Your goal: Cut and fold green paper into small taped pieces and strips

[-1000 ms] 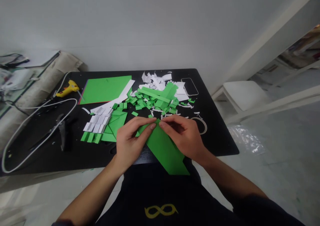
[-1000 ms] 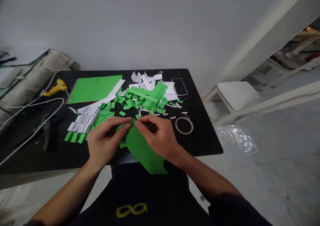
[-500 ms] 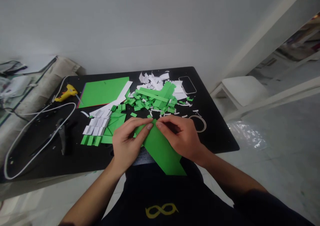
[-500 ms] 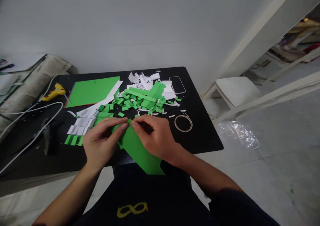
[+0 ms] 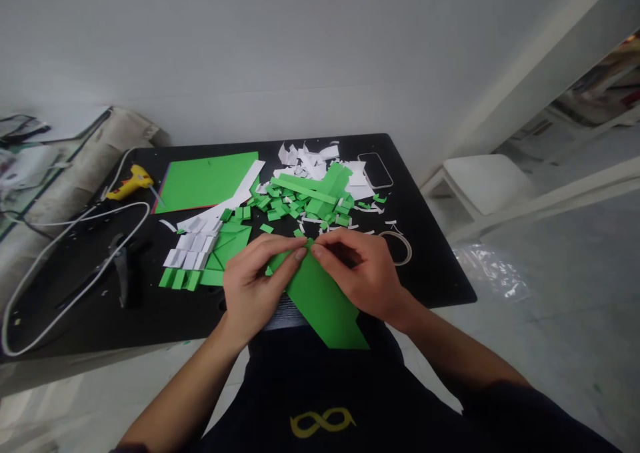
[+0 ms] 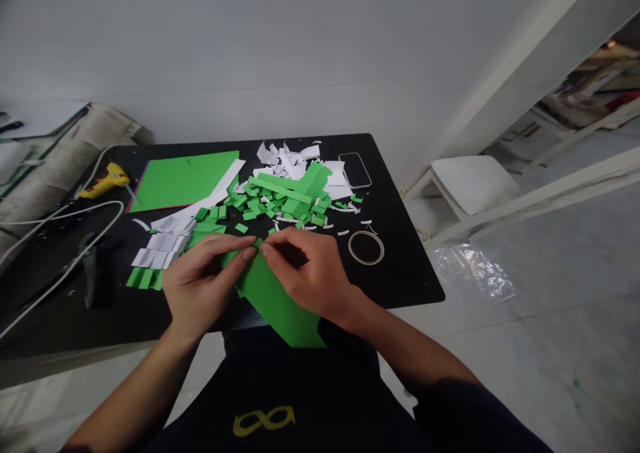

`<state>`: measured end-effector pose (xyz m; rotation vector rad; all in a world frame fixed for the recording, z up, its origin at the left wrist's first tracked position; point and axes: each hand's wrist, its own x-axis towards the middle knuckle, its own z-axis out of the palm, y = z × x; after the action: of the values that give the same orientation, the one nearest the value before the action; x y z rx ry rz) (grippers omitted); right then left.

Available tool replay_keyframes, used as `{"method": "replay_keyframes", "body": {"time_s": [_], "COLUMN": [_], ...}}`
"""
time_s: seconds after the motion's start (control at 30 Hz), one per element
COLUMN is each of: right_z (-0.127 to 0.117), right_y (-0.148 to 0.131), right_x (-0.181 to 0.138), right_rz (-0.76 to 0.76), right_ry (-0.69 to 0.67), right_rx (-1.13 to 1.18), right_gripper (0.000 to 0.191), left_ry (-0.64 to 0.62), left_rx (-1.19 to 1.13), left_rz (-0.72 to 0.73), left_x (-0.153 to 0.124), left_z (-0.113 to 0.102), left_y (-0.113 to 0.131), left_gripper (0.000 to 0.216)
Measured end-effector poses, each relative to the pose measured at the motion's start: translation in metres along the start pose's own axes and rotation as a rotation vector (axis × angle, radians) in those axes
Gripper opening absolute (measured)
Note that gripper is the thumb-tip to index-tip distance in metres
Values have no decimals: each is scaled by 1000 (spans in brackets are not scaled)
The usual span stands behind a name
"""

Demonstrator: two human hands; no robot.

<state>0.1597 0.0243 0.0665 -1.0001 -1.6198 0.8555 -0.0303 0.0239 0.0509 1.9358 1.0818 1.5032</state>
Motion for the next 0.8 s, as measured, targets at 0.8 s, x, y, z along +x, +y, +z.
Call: {"method": "replay_keyframes", "body": {"time_s": [0.8], "right_z": [7], "right_y": [-1], "right_x": [-2], "right_rz": [-55], "right_ry": [68], "right_rx": [30], "right_gripper": [9], "left_ry": [69], "left_rx": [-181], "left_rz": [-335], "left_x": [1], "left_z": [-1], "left_y": [1], "left_gripper": [6]}}
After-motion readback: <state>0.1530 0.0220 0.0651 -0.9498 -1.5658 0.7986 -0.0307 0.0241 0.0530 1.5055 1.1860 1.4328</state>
